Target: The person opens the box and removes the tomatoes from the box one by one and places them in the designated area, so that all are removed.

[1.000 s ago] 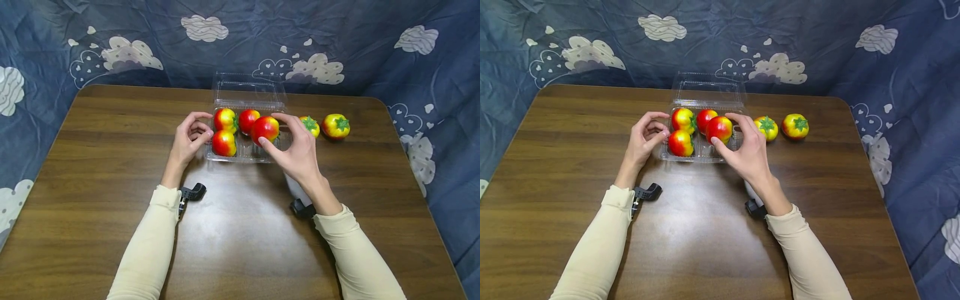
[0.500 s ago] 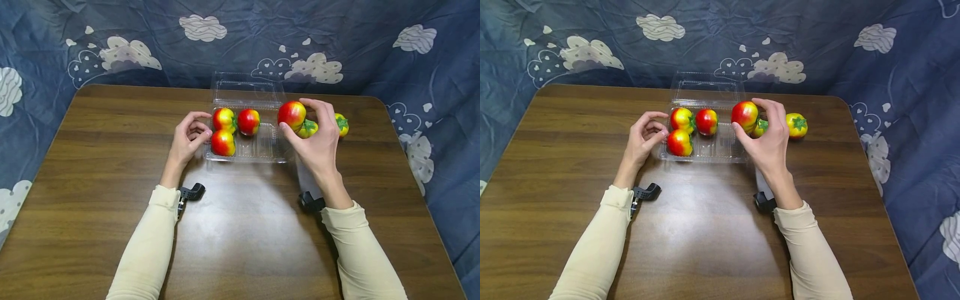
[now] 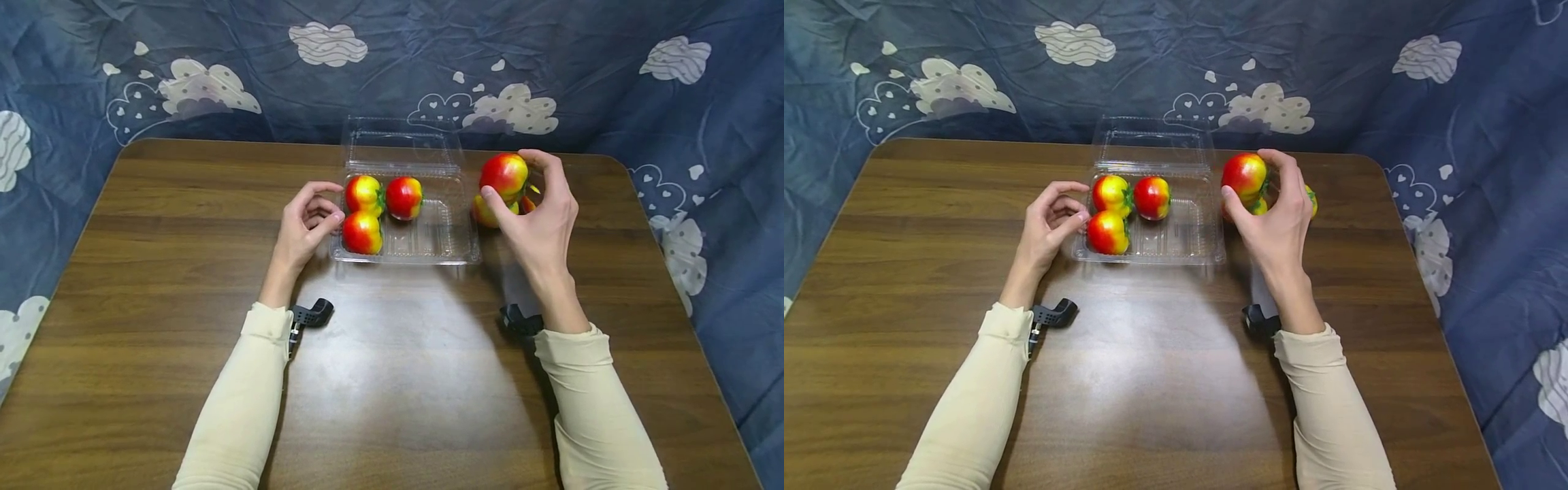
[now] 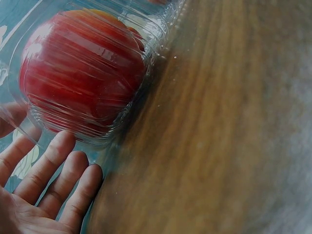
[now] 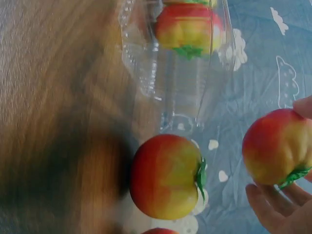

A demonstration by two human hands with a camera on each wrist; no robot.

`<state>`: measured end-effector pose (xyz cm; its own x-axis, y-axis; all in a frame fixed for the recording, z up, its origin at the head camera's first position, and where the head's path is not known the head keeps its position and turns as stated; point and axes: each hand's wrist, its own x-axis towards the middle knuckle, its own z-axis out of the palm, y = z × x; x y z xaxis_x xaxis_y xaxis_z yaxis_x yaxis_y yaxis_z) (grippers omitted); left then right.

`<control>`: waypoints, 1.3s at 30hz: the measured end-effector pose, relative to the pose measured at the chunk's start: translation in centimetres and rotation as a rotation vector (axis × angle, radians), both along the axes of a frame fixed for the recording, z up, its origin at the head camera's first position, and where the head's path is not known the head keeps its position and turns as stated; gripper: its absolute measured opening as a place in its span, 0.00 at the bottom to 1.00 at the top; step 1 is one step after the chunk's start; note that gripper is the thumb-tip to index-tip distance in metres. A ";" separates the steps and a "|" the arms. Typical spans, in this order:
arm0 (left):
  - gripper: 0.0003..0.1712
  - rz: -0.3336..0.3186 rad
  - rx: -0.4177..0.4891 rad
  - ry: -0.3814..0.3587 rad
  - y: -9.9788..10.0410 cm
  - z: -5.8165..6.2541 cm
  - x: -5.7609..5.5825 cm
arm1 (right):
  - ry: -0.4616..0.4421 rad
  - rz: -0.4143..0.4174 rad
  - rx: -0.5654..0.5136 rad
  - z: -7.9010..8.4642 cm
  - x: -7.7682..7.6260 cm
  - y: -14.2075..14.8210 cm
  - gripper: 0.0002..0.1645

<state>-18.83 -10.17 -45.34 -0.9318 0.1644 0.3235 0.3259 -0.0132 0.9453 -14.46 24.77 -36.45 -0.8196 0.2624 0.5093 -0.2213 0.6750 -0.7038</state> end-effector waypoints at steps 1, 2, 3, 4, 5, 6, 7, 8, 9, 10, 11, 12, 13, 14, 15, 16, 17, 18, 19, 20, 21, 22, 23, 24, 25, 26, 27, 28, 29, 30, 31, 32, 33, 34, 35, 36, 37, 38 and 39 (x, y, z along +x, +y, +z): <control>0.23 -0.001 0.001 -0.001 0.0 0.0 0.0 | -0.003 -0.008 0.011 0.0 0.0 0.2 0.37; 0.23 -0.001 -0.001 -0.003 0.0 0.0 0.0 | -0.009 -0.015 0.022 0.1 -0.1 0.3 0.37; 0.23 0.000 -0.004 -0.004 0.1 0.0 0.0 | -0.008 -0.016 0.028 0.2 0.0 0.4 0.37; 0.23 0.001 -0.005 -0.008 0.0 0.0 0.0 | -0.006 -0.017 0.035 0.3 0.0 0.5 0.37; 0.23 0.004 -0.008 -0.011 0.0 0.0 0.0 | -0.006 -0.018 0.038 0.3 0.0 0.5 0.37; 0.23 0.006 -0.009 -0.013 -0.1 -0.1 0.0 | -0.007 -0.017 0.042 0.3 0.0 0.6 0.37; 0.23 0.007 -0.009 -0.015 -0.1 -0.1 0.1 | -0.008 -0.014 0.044 0.3 0.0 0.8 0.37; 0.22 0.008 -0.008 -0.017 -0.2 -0.2 0.1 | -0.012 -0.014 0.047 0.3 0.0 0.9 0.36; 0.22 0.006 -0.004 -0.018 -0.2 -0.3 0.2 | -0.018 -0.018 0.051 0.3 0.0 1.1 0.36; 0.22 0.004 -0.001 -0.019 -0.2 -0.3 0.2 | -0.028 -0.025 0.057 0.2 -0.1 1.3 0.36; 0.22 0.002 0.003 -0.017 -0.3 -0.4 0.3 | -0.037 -0.032 0.062 0.1 -0.1 1.6 0.36; 0.22 0.000 0.008 -0.017 -0.2 -0.4 0.3 | -0.043 -0.038 0.068 0.1 -0.1 1.9 0.36; 0.22 -0.001 0.009 -0.014 -0.2 -0.4 0.3 | -0.050 -0.047 0.071 0.2 -0.2 2.1 0.37; 0.23 -0.002 0.010 -0.011 -0.2 -0.4 0.2 | -0.059 -0.056 0.074 0.3 -0.2 2.4 0.37; 0.23 -0.003 0.011 -0.008 -0.1 -0.4 0.2 | -0.066 -0.065 0.076 0.3 -0.2 2.6 0.38; 0.23 -0.001 0.010 -0.004 -0.1 -0.3 0.1 | -0.069 -0.074 0.079 0.4 -0.2 2.9 0.39; 0.23 0.000 0.011 -0.002 -0.1 -0.3 0.1 | -0.074 -0.083 0.082 0.4 -0.2 3.1 0.40; 0.22 0.001 0.010 -0.002 -0.1 -0.3 0.1 | -0.081 -0.095 0.082 0.5 -0.2 3.4 0.41; 0.22 0.001 0.009 -0.002 0.0 -0.3 0.0 | -0.089 -0.110 0.082 0.6 -0.2 3.7 0.42; 0.22 0.001 0.008 -0.003 0.0 -0.3 0.0 | -0.099 -0.128 0.081 0.6 -0.2 4.0 0.43; 0.22 0.001 0.006 -0.004 0.0 -0.3 0.0 | -0.105 -0.147 0.077 0.7 -0.1 4.4 0.43; 0.22 0.000 0.006 -0.005 0.1 -0.2 0.1 | -0.114 -0.167 0.070 0.8 -0.1 4.8 0.43; 0.22 -0.001 0.007 -0.006 0.1 -0.1 0.0 | -0.125 -0.190 0.060 0.9 -0.1 5.1 0.43; 0.23 -0.001 0.009 -0.007 0.2 -0.1 0.0 | -0.138 -0.214 0.051 1.1 -0.1 5.5 0.42; 0.23 -0.001 0.011 -0.005 0.2 0.0 0.0 | -0.146 -0.235 0.045 1.2 -0.1 6.0 0.42; 0.24 -0.002 0.014 -0.002 0.3 0.0 0.0 | -0.150 -0.255 0.038 1.2 -0.2 6.4 0.41; 0.24 -0.003 0.017 0.000 0.3 0.0 0.0 | -0.148 -0.271 0.034 1.2 -0.2 6.9 0.41; 0.24 -0.005 0.020 0.001 0.3 0.0 -0.1 | -0.146 -0.283 0.034 1.2 -0.2 7.3 0.41; 0.24 -0.004 0.021 0.001 0.3 0.0 -0.1 | -0.142 -0.293 0.033 1.2 -0.3 7.7 0.40; 0.24 -0.004 0.021 -0.001 0.3 0.0 -0.1 | -0.138 -0.301 0.035 1.1 -0.3 8.1 0.40; 0.24 -0.003 0.021 -0.002 0.3 0.0 -0.1 | -0.134 -0.309 0.037 1.0 -0.3 8.5 0.40; 0.24 -0.002 0.019 -0.006 0.3 -0.1 -0.1 | -0.140 -0.318 0.036 0.9 -0.3 8.8 0.40; 0.24 -0.001 0.017 -0.010 0.2 -0.1 0.0 | -0.150 -0.328 0.035 0.8 -0.2 9.2 0.40; 0.23 0.001 0.014 -0.013 0.2 -0.1 0.0 | -0.167 -0.339 0.027 0.7 -0.2 9.5 0.40; 0.23 0.002 0.013 -0.016 0.2 -0.1 0.0 | -0.192 -0.356 0.015 0.7 -0.2 9.8 0.40; 0.23 0.002 0.013 -0.018 0.1 -0.1 0.0 | -0.214 -0.372 0.007 0.7 -0.2 10.1 0.40; 0.23 0.001 0.013 -0.016 0.1 -0.1 0.1 | -0.236 -0.389 -0.001 0.7 -0.2 10.4 0.40; 0.22 0.000 0.014 -0.015 0.1 -0.1 0.1 | -0.262 -0.405 -0.011 0.6 -0.2 10.7 0.40; 0.23 -0.002 0.016 -0.015 0.1 -0.1 0.1 | -0.282 -0.417 -0.019 0.6 -0.2 11.0 0.40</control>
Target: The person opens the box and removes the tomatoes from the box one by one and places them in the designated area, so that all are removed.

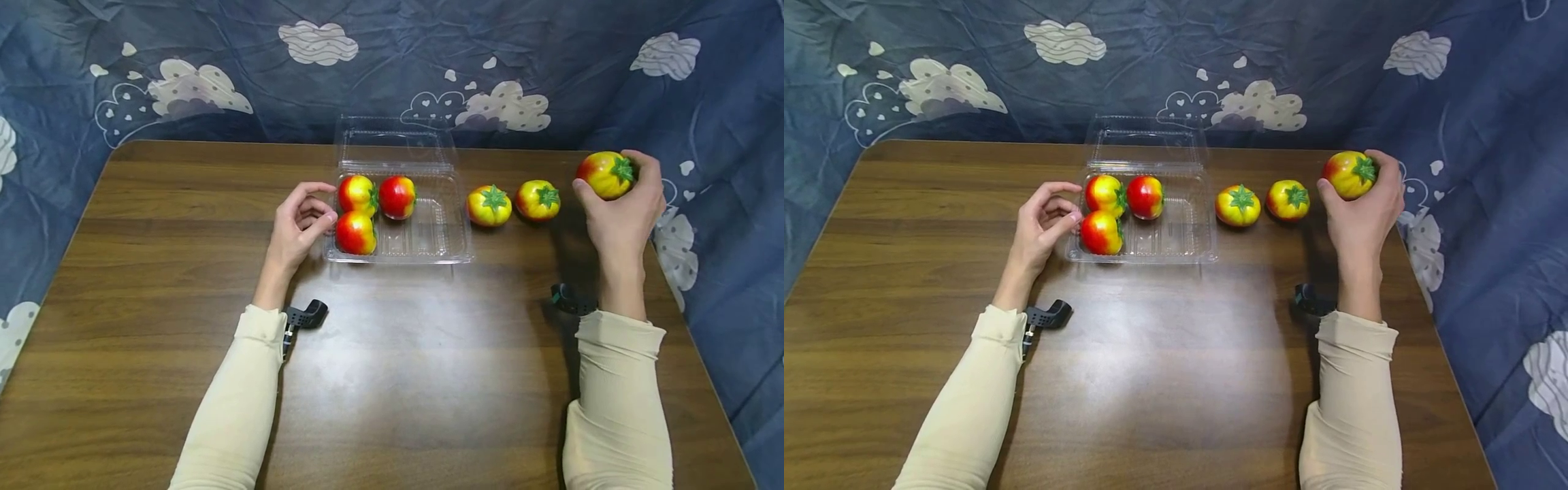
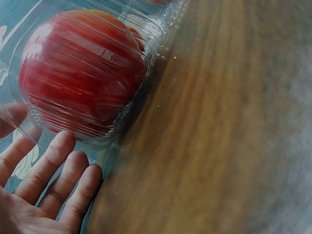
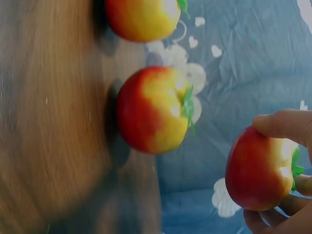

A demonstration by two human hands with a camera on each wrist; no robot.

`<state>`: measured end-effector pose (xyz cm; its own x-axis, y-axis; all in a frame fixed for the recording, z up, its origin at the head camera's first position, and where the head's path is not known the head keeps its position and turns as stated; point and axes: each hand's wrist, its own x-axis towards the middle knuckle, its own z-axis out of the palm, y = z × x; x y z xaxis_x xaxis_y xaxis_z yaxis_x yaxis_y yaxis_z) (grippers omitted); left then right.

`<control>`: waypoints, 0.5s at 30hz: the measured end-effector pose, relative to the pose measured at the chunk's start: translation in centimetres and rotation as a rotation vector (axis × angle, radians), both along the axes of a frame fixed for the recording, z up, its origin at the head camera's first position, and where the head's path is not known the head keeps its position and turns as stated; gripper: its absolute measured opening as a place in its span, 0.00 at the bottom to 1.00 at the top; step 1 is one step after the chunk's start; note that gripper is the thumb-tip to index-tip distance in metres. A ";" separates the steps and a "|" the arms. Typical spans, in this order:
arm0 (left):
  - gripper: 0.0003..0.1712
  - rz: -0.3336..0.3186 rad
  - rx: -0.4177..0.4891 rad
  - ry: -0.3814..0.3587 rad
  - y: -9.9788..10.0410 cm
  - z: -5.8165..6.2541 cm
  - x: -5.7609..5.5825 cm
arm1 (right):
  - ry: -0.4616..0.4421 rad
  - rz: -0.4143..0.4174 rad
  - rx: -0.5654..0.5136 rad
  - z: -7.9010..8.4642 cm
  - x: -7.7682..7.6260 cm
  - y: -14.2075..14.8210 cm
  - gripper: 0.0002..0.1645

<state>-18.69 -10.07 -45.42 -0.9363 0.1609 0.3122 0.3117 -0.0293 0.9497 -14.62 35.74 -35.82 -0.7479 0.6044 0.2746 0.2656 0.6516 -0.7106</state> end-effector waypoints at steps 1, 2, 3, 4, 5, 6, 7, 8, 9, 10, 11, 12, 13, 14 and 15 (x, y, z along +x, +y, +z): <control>0.23 -0.001 0.003 0.000 0.0 0.0 0.0 | -0.015 -0.015 -0.010 0.0 0.0 0.3 0.40; 0.23 -0.002 0.006 0.000 0.1 0.1 0.0 | -0.028 -0.026 -0.010 0.0 -0.1 0.5 0.40; 0.23 -0.003 0.008 -0.001 0.1 0.1 0.0 | -0.035 -0.032 -0.008 -0.1 -0.1 0.8 0.40; 0.22 -0.001 0.010 -0.002 0.1 0.1 0.0 | -0.045 -0.036 -0.007 -0.2 -0.2 1.0 0.40; 0.23 0.000 0.012 -0.004 0.0 0.1 0.0 | -0.058 -0.039 -0.008 -0.3 -0.2 1.1 0.41; 0.23 0.002 0.013 -0.004 0.0 0.1 0.0 | -0.065 -0.039 -0.006 -0.4 -0.3 1.3 0.41; 0.22 0.003 0.013 -0.004 0.0 0.1 0.0 | -0.072 -0.042 -0.005 -0.6 -0.3 1.5 0.41; 0.23 0.002 0.013 -0.005 0.0 0.0 0.0 | -0.084 -0.042 -0.003 -0.7 -0.4 1.7 0.42; 0.22 0.002 0.012 -0.004 0.0 0.0 0.0 | -0.098 -0.042 -0.006 -0.8 -0.4 1.8 0.42; 0.22 0.001 0.012 -0.003 0.0 0.0 0.0 | -0.112 -0.042 -0.005 -0.9 -0.4 2.0 0.43; 0.22 -0.001 0.012 -0.002 0.0 0.0 0.0 | -0.128 -0.042 -0.010 -1.1 -0.4 2.2 0.43; 0.22 -0.001 0.012 -0.003 0.0 0.0 0.0 | -0.136 -0.040 -0.012 -1.2 -0.4 2.4 0.43; 0.23 -0.003 0.013 -0.003 0.0 0.0 0.0 | -0.144 -0.038 -0.012 -1.4 -0.4 2.6 0.44; 0.23 -0.004 0.012 -0.004 0.1 0.0 0.0 | -0.154 -0.037 -0.012 -1.5 -0.3 2.7 0.44; 0.22 -0.004 0.012 -0.004 0.1 0.0 0.0 | -0.159 -0.033 -0.009 -1.7 -0.3 2.9 0.45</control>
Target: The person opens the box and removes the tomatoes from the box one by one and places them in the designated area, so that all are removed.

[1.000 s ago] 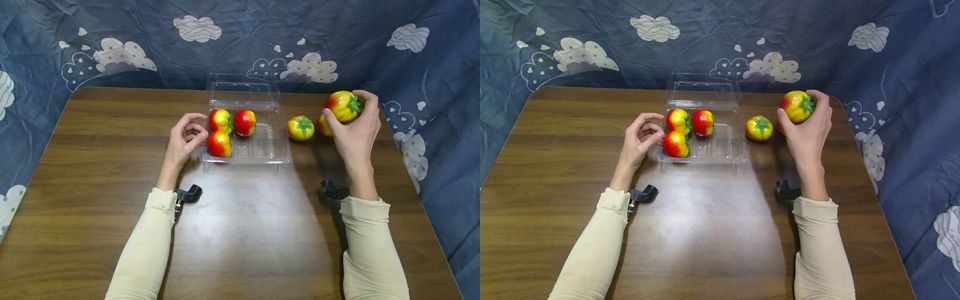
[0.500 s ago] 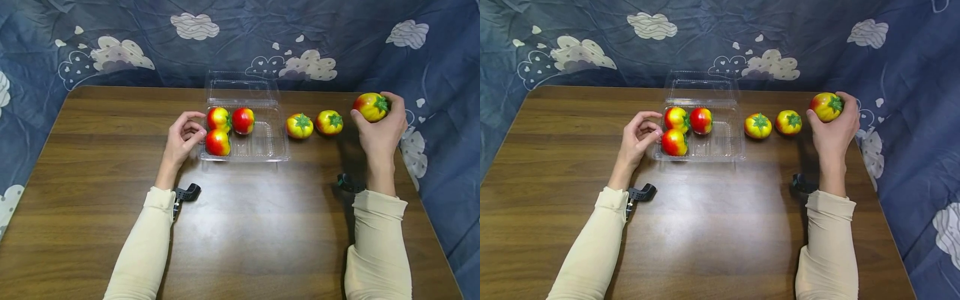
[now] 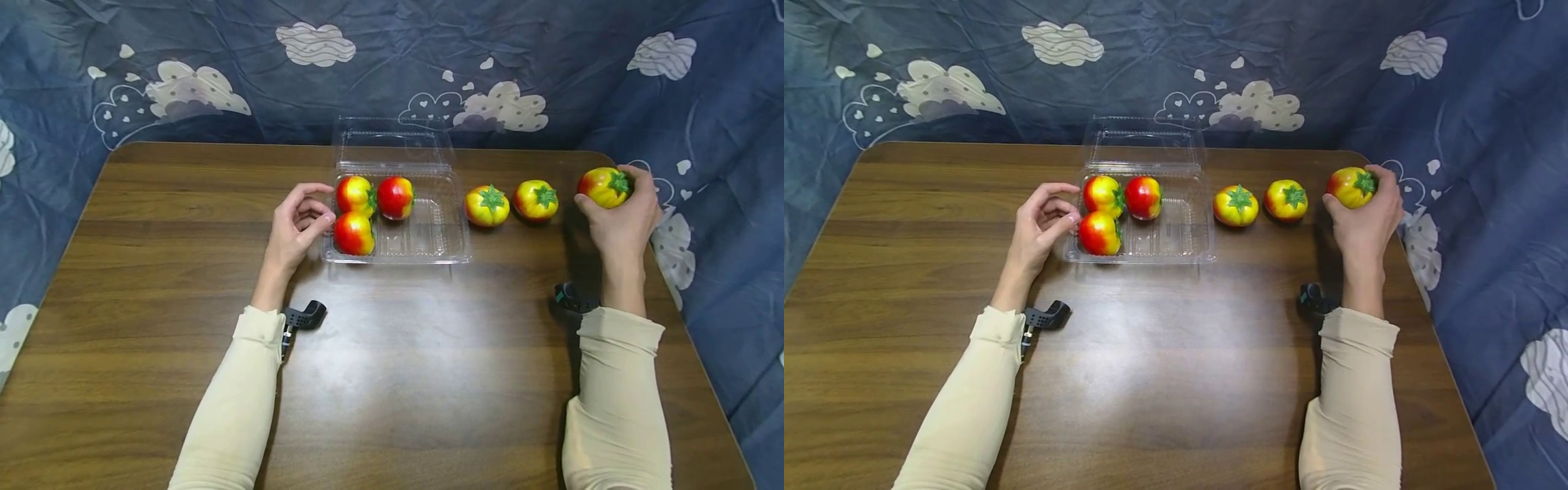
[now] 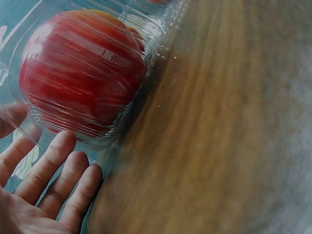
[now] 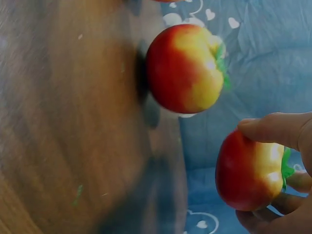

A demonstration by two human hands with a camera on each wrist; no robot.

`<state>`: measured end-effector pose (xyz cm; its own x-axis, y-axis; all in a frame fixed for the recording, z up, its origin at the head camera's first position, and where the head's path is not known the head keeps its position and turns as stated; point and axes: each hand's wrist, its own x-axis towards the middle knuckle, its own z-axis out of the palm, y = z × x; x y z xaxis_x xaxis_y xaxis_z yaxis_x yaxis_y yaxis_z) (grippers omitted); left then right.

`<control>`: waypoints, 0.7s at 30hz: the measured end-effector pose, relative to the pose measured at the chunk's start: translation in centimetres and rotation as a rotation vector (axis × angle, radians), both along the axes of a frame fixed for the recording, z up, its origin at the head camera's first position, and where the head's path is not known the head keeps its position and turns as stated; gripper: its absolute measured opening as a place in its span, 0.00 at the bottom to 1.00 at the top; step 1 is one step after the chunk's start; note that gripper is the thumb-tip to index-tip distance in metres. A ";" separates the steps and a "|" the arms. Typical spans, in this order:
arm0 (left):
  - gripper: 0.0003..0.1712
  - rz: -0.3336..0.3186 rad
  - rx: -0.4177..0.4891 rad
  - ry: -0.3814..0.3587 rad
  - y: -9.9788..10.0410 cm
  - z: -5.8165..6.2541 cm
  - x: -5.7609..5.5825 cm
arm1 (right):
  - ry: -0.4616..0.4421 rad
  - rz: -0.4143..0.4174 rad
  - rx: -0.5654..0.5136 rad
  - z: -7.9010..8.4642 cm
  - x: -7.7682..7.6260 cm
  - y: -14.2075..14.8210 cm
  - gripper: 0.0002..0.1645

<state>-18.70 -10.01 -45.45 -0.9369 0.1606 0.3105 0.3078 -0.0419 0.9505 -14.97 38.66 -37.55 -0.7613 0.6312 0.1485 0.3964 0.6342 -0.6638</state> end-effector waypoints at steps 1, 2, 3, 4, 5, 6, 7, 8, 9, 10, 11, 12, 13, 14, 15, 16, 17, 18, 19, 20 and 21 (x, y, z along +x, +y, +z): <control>0.22 0.001 0.000 0.000 0.0 0.0 0.0 | -0.002 0.003 0.004 -0.2 0.0 0.2 0.45; 0.22 0.002 -0.002 0.001 0.0 0.0 0.0 | -0.005 0.006 0.007 -0.4 -0.1 0.4 0.45; 0.22 0.003 -0.004 0.002 0.0 0.0 0.0 | -0.008 0.008 0.011 -0.6 -0.1 0.6 0.46; 0.22 0.004 -0.008 0.004 0.0 0.1 0.0 | -0.017 0.009 0.012 -0.8 -0.1 0.7 0.46; 0.22 0.005 -0.012 0.005 0.0 0.1 0.0 | -0.028 0.011 0.012 -1.0 -0.2 0.8 0.46; 0.22 0.007 -0.013 0.008 0.0 0.1 0.1 | -0.036 0.013 0.011 -1.2 -0.3 0.9 0.46; 0.22 0.008 -0.016 0.011 0.0 0.2 0.1 | -0.047 0.014 0.007 -1.4 -0.3 1.0 0.46; 0.22 0.008 -0.019 0.013 0.0 0.2 0.1 | -0.059 0.016 0.002 -1.5 -0.4 1.1 0.46; 0.22 0.007 -0.020 0.013 0.0 0.2 0.2 | -0.070 0.019 -0.004 -1.7 -0.4 1.2 0.46; 0.22 0.007 -0.021 0.014 -0.1 0.2 0.2 | -0.069 0.023 -0.003 -1.9 -0.4 1.3 0.46; 0.22 0.007 -0.021 0.014 -0.1 0.2 0.2 | -0.068 0.027 -0.001 -2.1 -0.4 1.4 0.46; 0.22 0.007 -0.021 0.015 -0.1 0.2 0.2 | -0.065 0.033 0.000 -2.4 -0.4 1.5 0.46; 0.22 0.005 -0.022 0.016 -0.1 0.2 0.3 | -0.061 0.039 0.003 -2.6 -0.4 1.6 0.47; 0.22 0.004 -0.021 0.016 -0.1 0.2 0.3 | -0.057 0.045 0.008 -2.8 -0.4 1.6 0.47; 0.22 0.004 -0.021 0.016 -0.1 0.2 0.2 | -0.054 0.054 0.012 -3.1 -0.5 1.7 0.47; 0.22 0.005 -0.023 0.016 -0.1 0.2 0.2 | -0.050 0.066 0.018 -3.3 -0.5 1.7 0.47; 0.22 0.005 -0.023 0.016 -0.1 0.2 0.2 | -0.048 0.079 0.022 -3.4 -0.5 1.8 0.47; 0.22 0.006 -0.023 0.016 -0.1 0.2 0.2 | -0.043 0.092 0.024 -3.6 -0.6 1.8 0.47; 0.22 0.006 -0.024 0.016 0.0 0.2 0.2 | -0.043 0.104 0.025 -3.7 -0.6 1.8 0.47; 0.22 0.005 -0.026 0.015 0.0 0.2 0.2 | -0.042 0.114 0.026 -3.8 -0.6 1.7 0.47; 0.22 0.005 -0.028 0.015 0.0 0.2 0.2 | -0.040 0.124 0.025 -3.9 -0.6 1.7 0.47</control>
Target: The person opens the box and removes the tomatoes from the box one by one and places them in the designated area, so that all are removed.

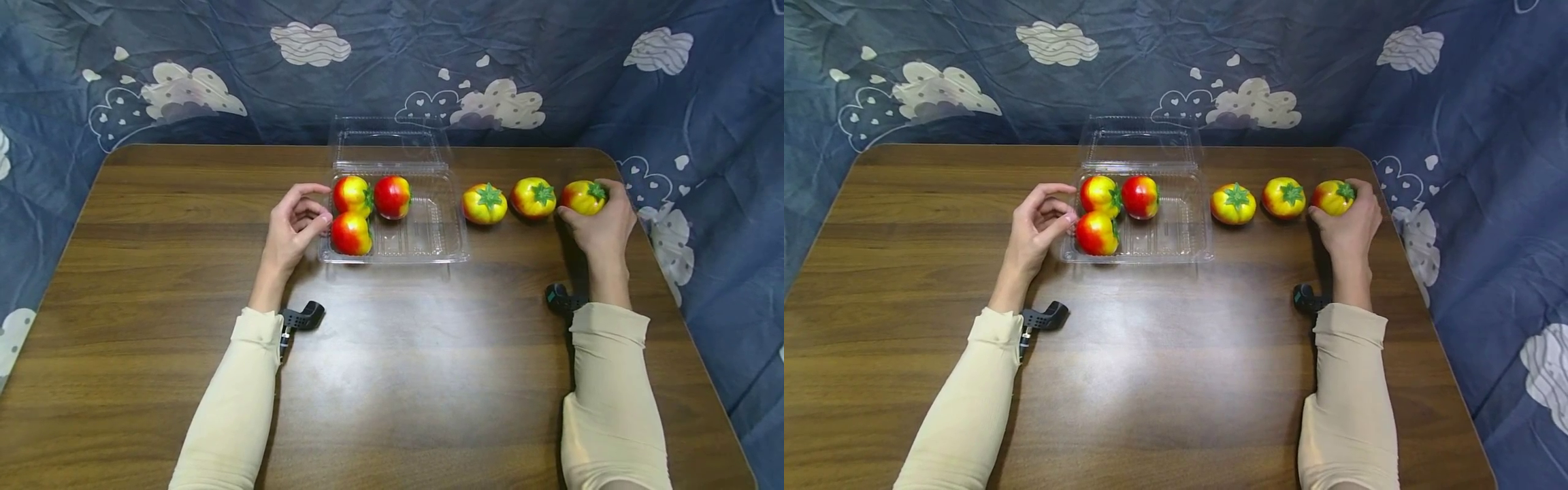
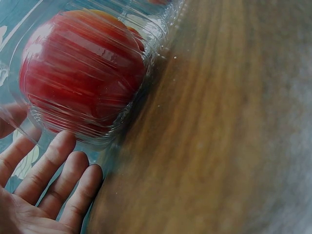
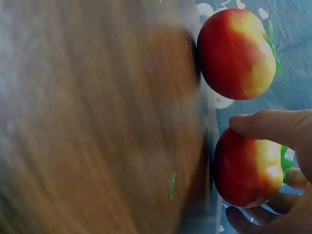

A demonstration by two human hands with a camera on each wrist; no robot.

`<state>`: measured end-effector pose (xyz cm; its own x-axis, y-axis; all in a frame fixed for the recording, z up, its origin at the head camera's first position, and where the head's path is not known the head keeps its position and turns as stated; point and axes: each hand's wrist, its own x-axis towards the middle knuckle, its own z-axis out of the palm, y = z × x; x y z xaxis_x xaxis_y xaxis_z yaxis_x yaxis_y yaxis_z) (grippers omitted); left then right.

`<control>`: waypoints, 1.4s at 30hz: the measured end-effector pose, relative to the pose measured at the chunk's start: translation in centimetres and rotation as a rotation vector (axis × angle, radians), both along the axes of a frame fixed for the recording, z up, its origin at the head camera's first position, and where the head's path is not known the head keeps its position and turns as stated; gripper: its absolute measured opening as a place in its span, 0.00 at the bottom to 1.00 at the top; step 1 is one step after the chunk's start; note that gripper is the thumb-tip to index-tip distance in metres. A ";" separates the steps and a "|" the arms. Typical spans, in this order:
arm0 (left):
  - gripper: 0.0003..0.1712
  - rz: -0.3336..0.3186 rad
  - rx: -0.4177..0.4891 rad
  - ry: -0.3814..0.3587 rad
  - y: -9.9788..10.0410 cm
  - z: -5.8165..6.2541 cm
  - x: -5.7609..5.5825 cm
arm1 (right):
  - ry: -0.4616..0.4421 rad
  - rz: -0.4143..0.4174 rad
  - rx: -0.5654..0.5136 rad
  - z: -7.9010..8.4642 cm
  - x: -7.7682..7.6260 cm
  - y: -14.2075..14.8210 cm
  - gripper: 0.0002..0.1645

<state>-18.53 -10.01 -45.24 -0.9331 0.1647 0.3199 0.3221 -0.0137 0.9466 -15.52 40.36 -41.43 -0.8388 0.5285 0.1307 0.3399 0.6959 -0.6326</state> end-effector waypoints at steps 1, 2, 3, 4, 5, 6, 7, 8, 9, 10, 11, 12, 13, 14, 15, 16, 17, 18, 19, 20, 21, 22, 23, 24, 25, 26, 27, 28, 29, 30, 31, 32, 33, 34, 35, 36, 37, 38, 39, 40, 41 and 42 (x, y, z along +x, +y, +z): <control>0.22 0.001 0.000 0.000 0.0 0.0 0.0 | 0.007 0.008 0.003 0.0 0.0 0.0 0.48; 0.22 0.000 0.000 -0.001 0.0 0.0 0.0 | 0.007 0.011 0.003 0.0 0.0 0.0 0.48; 0.22 -0.001 -0.001 -0.002 0.0 0.0 0.0 | 0.001 0.012 0.000 0.0 0.1 0.0 0.48; 0.22 -0.003 -0.002 -0.003 0.0 0.0 0.0 | -0.004 0.012 0.001 0.0 0.1 0.0 0.49; 0.22 -0.003 -0.001 -0.005 0.0 0.0 -0.1 | -0.009 0.013 0.002 0.1 0.2 0.0 0.49; 0.22 -0.003 -0.001 -0.006 0.1 0.0 -0.1 | -0.016 0.016 0.003 0.1 0.2 0.1 0.50; 0.22 -0.003 -0.001 -0.006 0.1 0.0 -0.1 | -0.022 0.020 0.004 0.3 0.3 0.1 0.51; 0.22 -0.004 0.000 -0.007 0.1 0.0 -0.1 | -0.034 0.023 0.002 0.4 0.3 0.1 0.51; 0.22 -0.004 0.000 -0.006 0.1 0.0 -0.1 | -0.042 0.026 0.001 0.5 0.3 0.1 0.52; 0.22 -0.003 0.000 -0.006 0.1 0.0 -0.1 | -0.049 0.031 0.000 0.7 0.4 0.1 0.52; 0.22 -0.001 -0.001 -0.005 0.0 -0.1 -0.1 | -0.060 0.035 -0.005 0.9 0.4 0.0 0.53; 0.22 -0.001 0.001 -0.004 0.0 -0.1 -0.1 | -0.068 0.041 -0.007 1.1 0.4 0.0 0.53; 0.22 0.000 0.002 -0.004 0.0 -0.1 -0.1 | -0.078 0.046 -0.009 1.3 0.4 -0.1 0.53; 0.22 0.001 0.003 -0.005 0.0 -0.1 -0.1 | -0.093 0.049 -0.010 1.5 0.4 -0.1 0.54; 0.22 0.002 0.005 -0.007 0.0 -0.1 -0.1 | -0.105 0.054 -0.009 1.7 0.5 -0.1 0.54; 0.23 0.003 0.008 -0.009 0.0 0.0 -0.1 | -0.108 0.057 -0.010 1.9 0.5 -0.2 0.54; 0.23 0.003 0.013 -0.012 0.0 0.0 0.0 | -0.115 0.060 -0.009 2.1 0.5 -0.2 0.54; 0.23 0.003 0.017 -0.015 0.0 0.0 0.0 | -0.119 0.061 -0.010 2.4 0.5 -0.2 0.54; 0.23 0.003 0.018 -0.017 0.0 0.1 0.0 | -0.126 0.059 -0.015 2.6 0.6 -0.2 0.54; 0.23 0.004 0.020 -0.020 0.1 0.1 0.0 | -0.125 0.055 -0.018 2.8 0.6 -0.3 0.54; 0.24 0.004 0.024 -0.020 0.1 0.3 0.1 | -0.124 0.052 -0.022 3.1 0.6 -0.3 0.53; 0.24 0.004 0.026 -0.021 0.1 0.3 0.1 | -0.120 0.050 -0.025 3.3 0.7 -0.4 0.53; 0.24 0.004 0.028 -0.022 0.2 0.4 0.1 | -0.122 0.049 -0.027 3.5 0.7 -0.5 0.52; 0.24 0.004 0.024 -0.024 0.2 0.6 0.2 | -0.117 0.048 -0.025 3.7 0.7 -0.5 0.51; 0.24 0.004 0.026 -0.026 0.2 0.7 0.2 | -0.107 0.048 -0.021 3.8 0.7 -0.6 0.51; 0.24 0.003 0.028 -0.026 0.3 0.7 0.3 | -0.092 0.051 -0.013 3.9 0.8 -0.7 0.51; 0.24 0.003 0.029 -0.027 0.3 0.8 0.3 | -0.080 0.051 -0.009 4.1 0.8 -0.9 0.50; 0.24 0.003 0.028 -0.028 0.3 0.8 0.3 | -0.065 0.048 -0.003 4.2 0.8 -1.1 0.50; 0.24 0.004 0.025 -0.028 0.2 0.8 0.3 | -0.046 0.044 0.004 4.4 0.8 -1.3 0.49; 0.24 0.003 0.022 -0.029 0.2 0.8 0.3 | -0.021 0.039 0.008 4.6 0.8 -1.5 0.48; 0.24 0.004 0.021 -0.028 0.2 0.6 0.2 | 0.003 0.035 0.009 4.8 0.9 -1.8 0.46; 0.24 0.005 0.018 -0.026 0.2 0.5 0.1 | 0.015 0.031 0.009 5.0 0.9 -2.1 0.45; 0.24 0.006 0.016 -0.024 0.1 0.4 0.1 | 0.027 0.026 0.008 5.2 0.9 -2.5 0.44; 0.23 0.006 0.015 -0.022 0.1 0.3 0.0 | 0.045 0.029 0.012 5.4 0.9 -2.9 0.43; 0.23 0.005 0.016 -0.021 0.1 0.2 0.0 | 0.060 0.034 0.011 5.6 0.9 -3.3 0.43; 0.23 0.004 0.016 -0.020 0.1 0.2 -0.1 | 0.076 0.042 0.012 5.8 1.0 -3.7 0.42; 0.23 0.002 0.017 -0.016 0.0 0.1 -0.1 | 0.089 0.054 0.018 5.9 1.0 -4.1 0.41; 0.23 0.000 0.018 -0.013 0.0 0.0 -0.2 | 0.099 0.065 0.020 6.0 1.0 -4.5 0.41; 0.23 -0.002 0.020 -0.010 0.0 0.0 -0.2 | 0.115 0.077 0.024 6.1 1.0 -4.9 0.41; 0.23 -0.003 0.020 -0.008 0.0 0.0 -0.2 | 0.129 0.088 0.025 6.1 1.0 -5.2 0.41; 0.22 -0.004 0.020 -0.008 0.0 -0.1 -0.2 | 0.140 0.093 0.020 6.1 1.0 -5.5 0.41; 0.22 -0.004 0.019 -0.007 0.0 -0.1 -0.2 | 0.152 0.100 0.019 6.1 1.0 -5.8 0.41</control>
<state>-18.73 -10.02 -45.30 -0.9346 0.1628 0.3162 0.3152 -0.0329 0.9485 -14.55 34.55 -35.29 -0.8572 0.4394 0.2687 0.1698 0.7337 -0.6580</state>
